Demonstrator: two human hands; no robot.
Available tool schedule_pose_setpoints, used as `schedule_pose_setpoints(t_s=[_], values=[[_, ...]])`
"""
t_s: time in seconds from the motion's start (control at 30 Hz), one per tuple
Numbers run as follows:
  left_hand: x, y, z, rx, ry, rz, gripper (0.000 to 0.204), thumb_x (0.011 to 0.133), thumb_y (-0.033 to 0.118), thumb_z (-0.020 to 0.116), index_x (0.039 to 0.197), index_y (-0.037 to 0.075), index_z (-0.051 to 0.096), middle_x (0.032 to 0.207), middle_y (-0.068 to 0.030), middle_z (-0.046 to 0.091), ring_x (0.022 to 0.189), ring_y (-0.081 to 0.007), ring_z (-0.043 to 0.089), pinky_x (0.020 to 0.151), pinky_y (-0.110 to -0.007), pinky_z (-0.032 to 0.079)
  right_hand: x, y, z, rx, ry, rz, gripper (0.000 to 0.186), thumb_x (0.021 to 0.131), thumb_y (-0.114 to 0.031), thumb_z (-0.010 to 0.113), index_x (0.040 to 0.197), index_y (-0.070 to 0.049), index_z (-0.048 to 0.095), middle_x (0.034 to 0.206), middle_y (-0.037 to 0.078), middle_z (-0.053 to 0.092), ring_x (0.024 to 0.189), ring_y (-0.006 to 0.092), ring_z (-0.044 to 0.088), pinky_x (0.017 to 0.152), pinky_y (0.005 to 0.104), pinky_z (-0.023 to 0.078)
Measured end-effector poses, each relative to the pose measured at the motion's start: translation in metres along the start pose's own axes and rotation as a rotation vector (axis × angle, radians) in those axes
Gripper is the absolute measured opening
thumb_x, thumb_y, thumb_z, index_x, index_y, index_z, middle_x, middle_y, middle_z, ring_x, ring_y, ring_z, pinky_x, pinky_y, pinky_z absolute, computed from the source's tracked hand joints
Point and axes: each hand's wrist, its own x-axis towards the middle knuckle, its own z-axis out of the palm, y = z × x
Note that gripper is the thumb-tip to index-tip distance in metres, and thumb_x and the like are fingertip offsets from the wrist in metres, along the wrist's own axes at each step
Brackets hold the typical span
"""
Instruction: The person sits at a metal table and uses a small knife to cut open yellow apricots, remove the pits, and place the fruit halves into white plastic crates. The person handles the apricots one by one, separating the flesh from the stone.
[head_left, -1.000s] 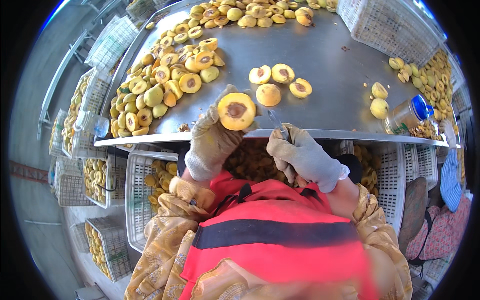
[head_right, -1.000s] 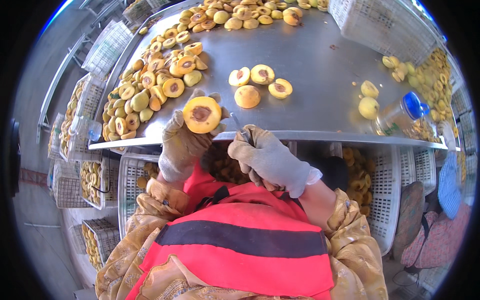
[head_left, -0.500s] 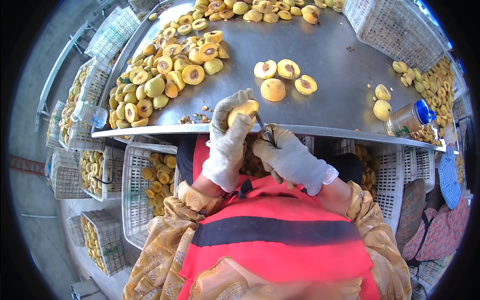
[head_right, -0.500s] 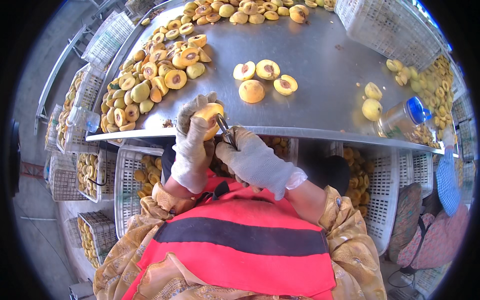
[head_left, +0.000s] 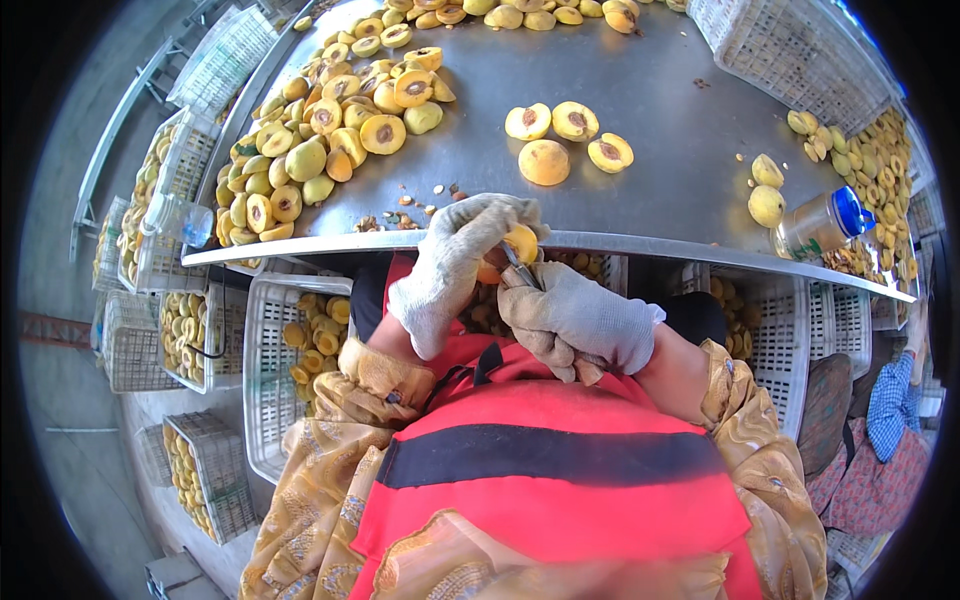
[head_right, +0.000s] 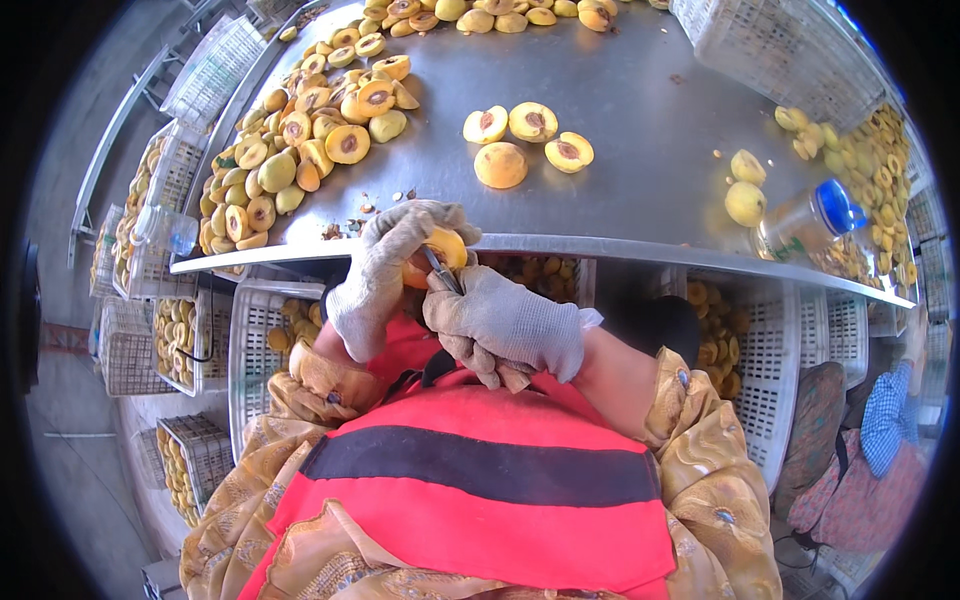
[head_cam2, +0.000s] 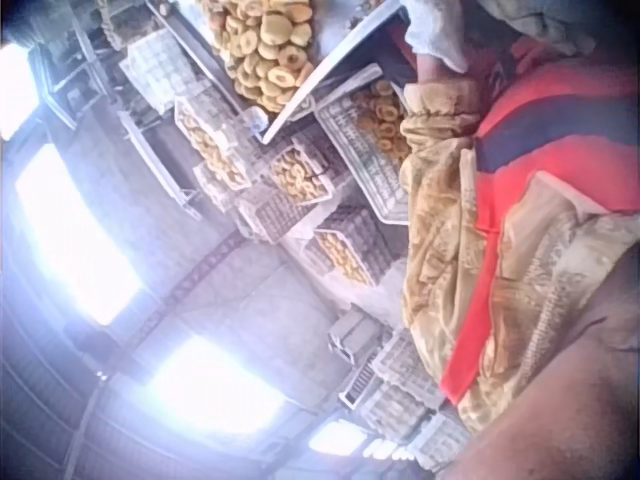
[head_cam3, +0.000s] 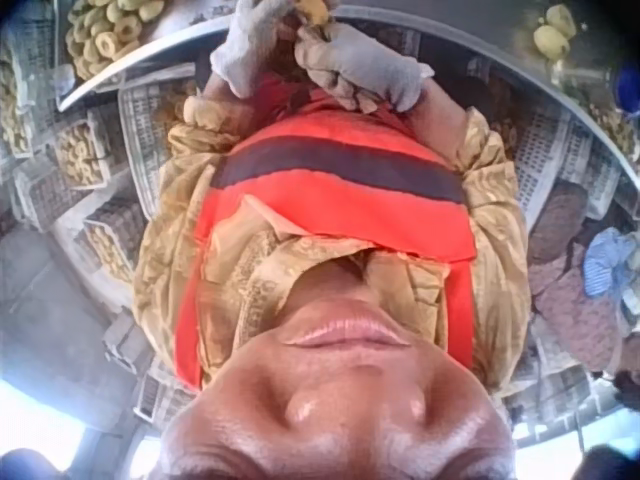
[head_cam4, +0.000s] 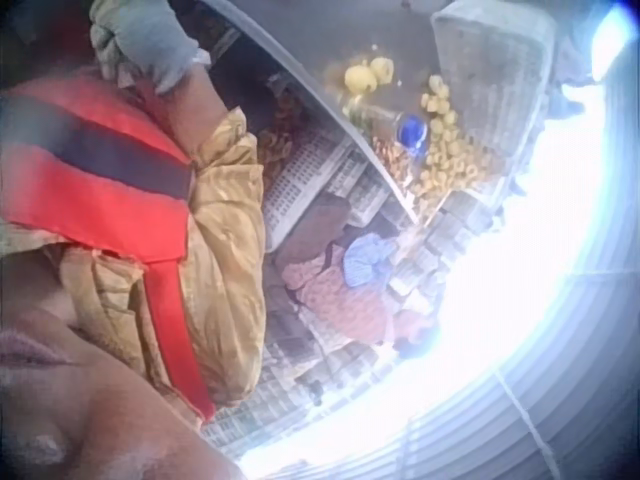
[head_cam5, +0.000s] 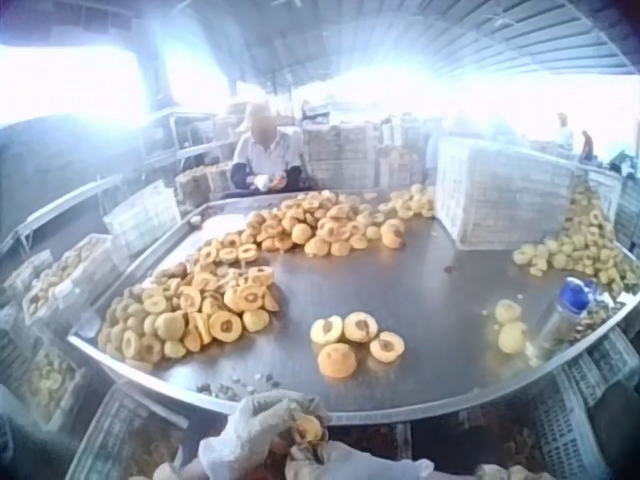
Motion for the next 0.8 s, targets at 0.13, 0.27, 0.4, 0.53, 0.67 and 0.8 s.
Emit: schedule_pose_setpoints(t_s=[0.13,0.27,0.4,0.53,0.67,0.8], values=[[-0.003,-0.004,-0.006,0.137,-0.027,0.022,0.026,0.091,0.019,0.06,0.105,-0.003,0.065,0.096,-0.0083,0.067,0.088,-0.0138,0.061,0.08,-0.028,0.05,0.0,0.001,-0.003,0.073,-0.102,0.051,0.016,0.09,-0.017,0.05,0.078,-0.007,0.047,0.053,0.003,0.045,0.031,0.0098,0.043,0.026,0.0234,0.034],[-0.009,-0.016,0.014,0.103,0.04,0.177,0.028,0.092,0.022,0.058,0.108,0.0,0.063,0.096,-0.0078,0.066,0.084,-0.0133,0.061,0.075,-0.028,0.05,-0.009,0.013,-0.003,0.472,-0.295,0.001,0.019,0.093,-0.018,0.054,0.08,-0.01,0.043,0.047,-0.001,0.039,0.029,0.007,0.035,0.024,0.023,0.028],[0.005,-0.035,0.017,-0.483,0.281,0.241,0.033,0.095,0.031,0.054,0.117,0.007,0.058,0.11,-0.0065,0.061,0.09,-0.0143,0.058,0.079,-0.029,0.049,-0.011,0.015,0.007,0.48,-0.264,-0.143,0.018,0.089,-0.016,0.057,0.084,-0.007,0.043,0.046,0.0,0.039,0.028,0.008,0.033,0.025,0.0237,0.028],[-0.035,-0.038,-0.047,0.109,0.594,0.623,0.031,0.092,0.026,0.06,0.115,0.005,0.059,0.113,-0.0077,0.062,0.102,-0.0176,0.06,0.091,-0.031,0.047,0.001,0.034,-0.012,0.218,0.035,-0.138,0.022,0.085,-0.021,0.061,0.083,-0.006,0.044,0.047,0.002,0.042,0.029,0.0099,0.032,0.026,0.0249,0.03],[-0.128,-0.006,-0.123,0.259,0.752,0.312,0.04,0.093,0.033,0.06,0.118,0.003,0.06,0.113,-0.0096,0.063,0.104,-0.0174,0.06,0.093,-0.033,0.046,-0.008,0.051,-0.038,0.084,0.286,-0.077,0.021,0.089,-0.022,0.059,0.084,-0.008,0.044,0.048,0.001,0.043,0.028,0.0089,0.032,0.025,0.0236,0.029],[-0.229,0.022,-0.182,0.56,0.868,-0.144,0.062,0.094,0.056,0.047,0.126,0.005,0.058,0.124,-0.0106,0.059,0.116,-0.0217,0.052,0.102,-0.038,0.038,-0.007,0.058,-0.043,0.12,0.377,-0.103,0.02,0.092,-0.023,0.056,0.086,-0.009,0.044,0.048,-0.001,0.043,0.027,0.0082,0.031,0.023,0.0225,0.028]])
